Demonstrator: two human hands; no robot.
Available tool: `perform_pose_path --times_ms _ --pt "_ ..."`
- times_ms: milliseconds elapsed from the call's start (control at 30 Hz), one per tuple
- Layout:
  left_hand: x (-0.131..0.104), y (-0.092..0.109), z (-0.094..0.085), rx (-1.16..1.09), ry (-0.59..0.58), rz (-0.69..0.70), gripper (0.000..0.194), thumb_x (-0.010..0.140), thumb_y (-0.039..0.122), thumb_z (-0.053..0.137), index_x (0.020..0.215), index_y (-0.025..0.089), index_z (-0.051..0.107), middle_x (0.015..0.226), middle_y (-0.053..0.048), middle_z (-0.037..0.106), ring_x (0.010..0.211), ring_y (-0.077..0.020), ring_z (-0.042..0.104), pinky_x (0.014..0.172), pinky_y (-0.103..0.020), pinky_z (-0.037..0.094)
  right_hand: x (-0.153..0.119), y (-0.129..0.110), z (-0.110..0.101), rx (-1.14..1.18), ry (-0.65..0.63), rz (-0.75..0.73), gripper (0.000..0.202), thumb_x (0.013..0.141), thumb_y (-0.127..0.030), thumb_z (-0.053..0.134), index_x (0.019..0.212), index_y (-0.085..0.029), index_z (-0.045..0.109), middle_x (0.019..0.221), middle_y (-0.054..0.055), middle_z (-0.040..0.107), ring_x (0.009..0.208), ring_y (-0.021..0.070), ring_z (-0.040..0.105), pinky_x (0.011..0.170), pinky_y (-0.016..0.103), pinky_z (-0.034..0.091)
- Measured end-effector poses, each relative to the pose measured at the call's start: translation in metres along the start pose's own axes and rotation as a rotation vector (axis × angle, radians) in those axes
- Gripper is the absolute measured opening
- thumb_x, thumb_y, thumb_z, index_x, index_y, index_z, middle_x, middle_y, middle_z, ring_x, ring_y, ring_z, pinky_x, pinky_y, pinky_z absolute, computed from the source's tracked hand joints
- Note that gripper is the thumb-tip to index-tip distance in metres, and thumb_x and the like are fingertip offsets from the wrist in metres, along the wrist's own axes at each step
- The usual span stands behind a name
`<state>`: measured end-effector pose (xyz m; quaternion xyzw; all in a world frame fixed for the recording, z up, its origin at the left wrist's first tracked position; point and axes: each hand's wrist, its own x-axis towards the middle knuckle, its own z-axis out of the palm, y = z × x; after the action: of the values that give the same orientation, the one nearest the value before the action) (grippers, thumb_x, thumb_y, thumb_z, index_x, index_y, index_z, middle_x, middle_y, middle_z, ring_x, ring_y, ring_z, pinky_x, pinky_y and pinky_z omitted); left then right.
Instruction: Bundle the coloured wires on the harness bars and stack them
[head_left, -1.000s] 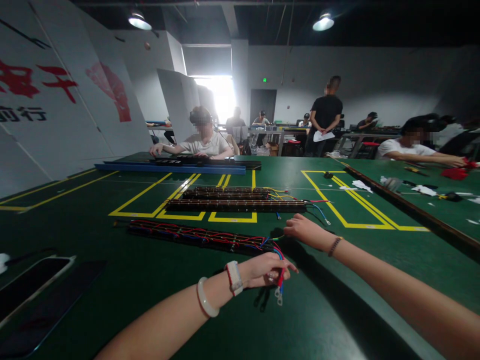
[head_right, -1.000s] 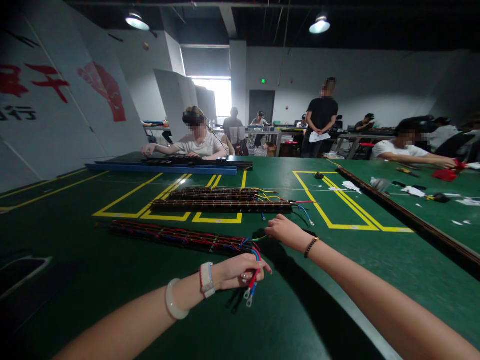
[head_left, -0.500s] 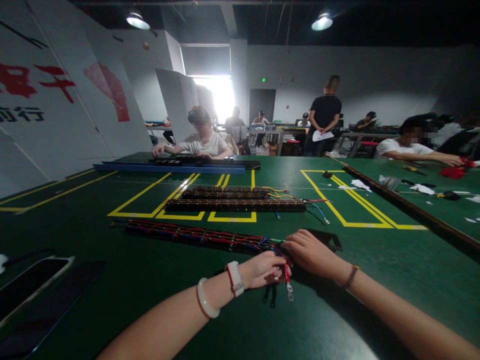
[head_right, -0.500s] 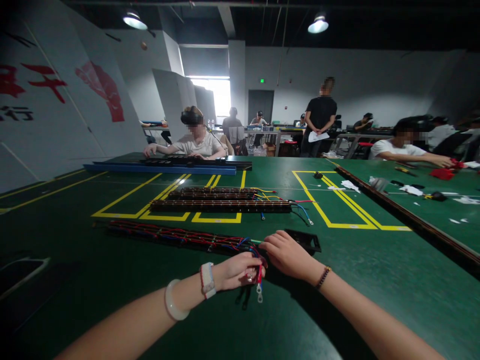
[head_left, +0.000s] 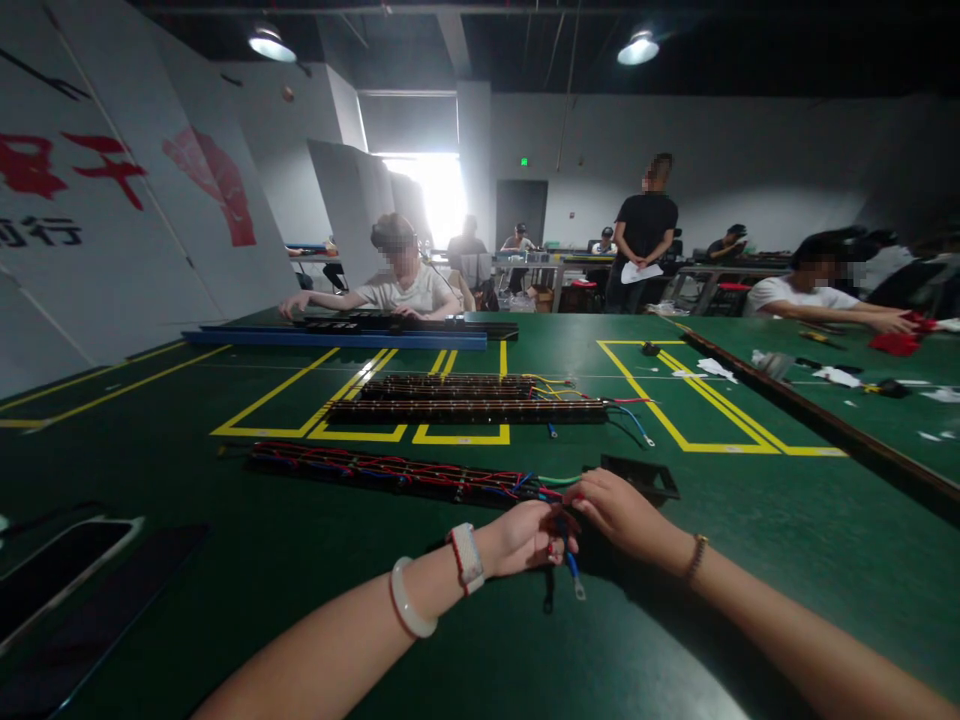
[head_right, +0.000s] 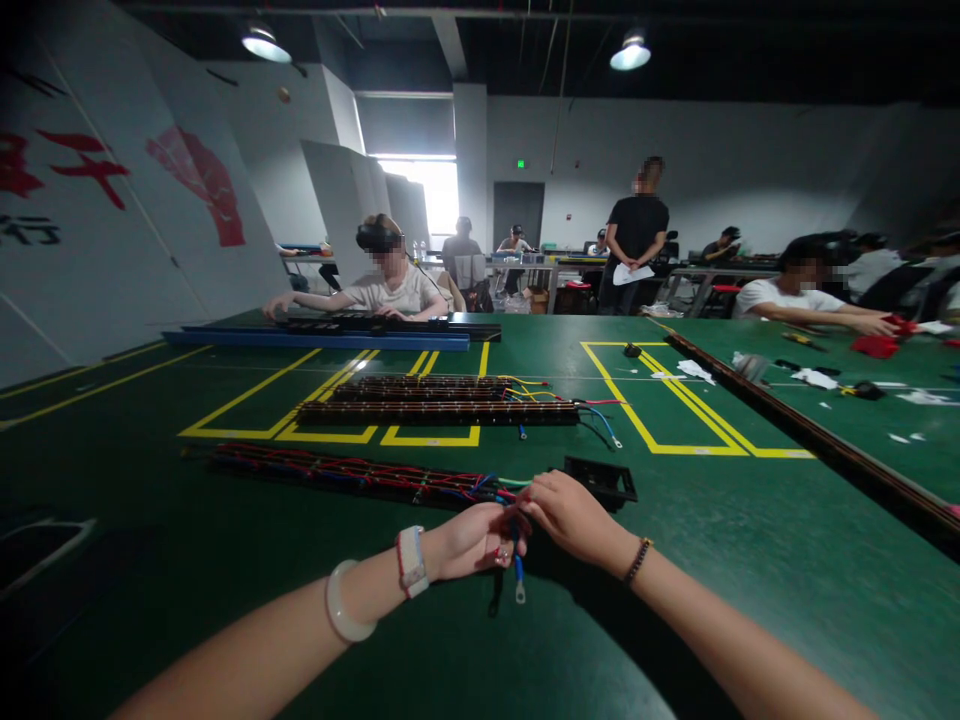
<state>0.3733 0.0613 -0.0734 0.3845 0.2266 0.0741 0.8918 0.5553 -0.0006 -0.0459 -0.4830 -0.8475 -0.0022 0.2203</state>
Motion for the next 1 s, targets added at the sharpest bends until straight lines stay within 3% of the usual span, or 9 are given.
perform_pose_path --times_ms 133,300,500,600,700,833,1000 --pt "0.000 -0.001 0.001 0.040 0.031 0.004 0.031 0.091 0.029 0.035 0.083 0.009 0.058 0.067 -0.007 0.058 0.047 -0.0061 0.043 0.052 -0.021 0.032 0.036 -0.014 -0.009 -0.026 -0.058 0.186 0.044 0.099 -0.039 0.025 0.081 -0.016 0.058 0.077 0.006 0.061 0.069 0.0154 0.053 0.065 0.027 0.039" --pt "0.001 -0.005 -0.002 0.014 0.046 0.030 0.025 0.085 0.030 0.048 0.079 0.009 0.059 0.066 -0.006 0.058 0.052 -0.0079 0.046 0.054 -0.022 0.030 0.086 -0.039 -0.010 -0.234 -0.183 0.344 0.044 0.099 -0.040 0.026 0.090 -0.016 0.063 0.078 0.009 0.066 0.066 0.0176 0.061 0.058 0.026 0.041" --pt "-0.001 -0.005 -0.002 -0.053 0.008 0.087 0.022 0.076 0.031 0.062 0.081 0.010 0.060 0.068 -0.005 0.058 0.061 -0.0117 0.054 0.057 -0.023 0.035 0.115 -0.066 -0.001 -0.420 -0.330 0.257 0.026 0.091 -0.017 0.043 0.084 -0.012 0.068 0.077 0.015 0.067 0.071 0.0248 0.067 0.057 0.030 0.048" --pt "-0.003 -0.006 0.001 -0.071 0.022 0.094 0.022 0.077 0.032 0.061 0.084 0.010 0.060 0.067 -0.004 0.057 0.060 -0.0113 0.053 0.056 -0.023 0.035 0.110 -0.064 0.007 -0.437 -0.287 0.181 0.019 0.087 -0.012 0.048 0.085 -0.012 0.067 0.076 0.014 0.066 0.069 0.0250 0.066 0.055 0.030 0.048" --pt "-0.004 -0.005 0.004 -0.045 0.051 0.101 0.020 0.082 0.030 0.055 0.083 0.010 0.059 0.069 -0.005 0.059 0.060 -0.0111 0.054 0.059 -0.024 0.038 0.093 -0.052 0.005 -0.358 -0.221 0.131 0.019 0.092 -0.024 0.047 0.092 -0.014 0.064 0.077 0.011 0.065 0.069 0.0232 0.065 0.056 0.030 0.047" --pt "-0.004 -0.003 0.006 0.003 0.108 0.061 0.025 0.090 0.027 0.041 0.083 0.010 0.058 0.072 -0.007 0.061 0.060 -0.0107 0.055 0.059 -0.024 0.038 0.059 -0.031 -0.013 -0.088 -0.168 0.113 0.027 0.091 -0.040 0.051 0.100 -0.016 0.060 0.089 0.008 0.063 0.077 0.0185 0.061 0.065 0.028 0.048" --pt "-0.011 0.006 0.008 0.060 0.060 0.000 0.030 0.093 0.024 0.036 0.091 0.005 0.059 0.083 -0.013 0.066 0.064 -0.0112 0.059 0.069 -0.026 0.043 0.020 0.001 -0.014 -0.027 -0.045 0.137 0.033 0.089 -0.035 0.055 0.118 -0.020 0.055 0.102 0.007 0.061 0.092 0.0184 0.058 0.080 0.034 0.049"
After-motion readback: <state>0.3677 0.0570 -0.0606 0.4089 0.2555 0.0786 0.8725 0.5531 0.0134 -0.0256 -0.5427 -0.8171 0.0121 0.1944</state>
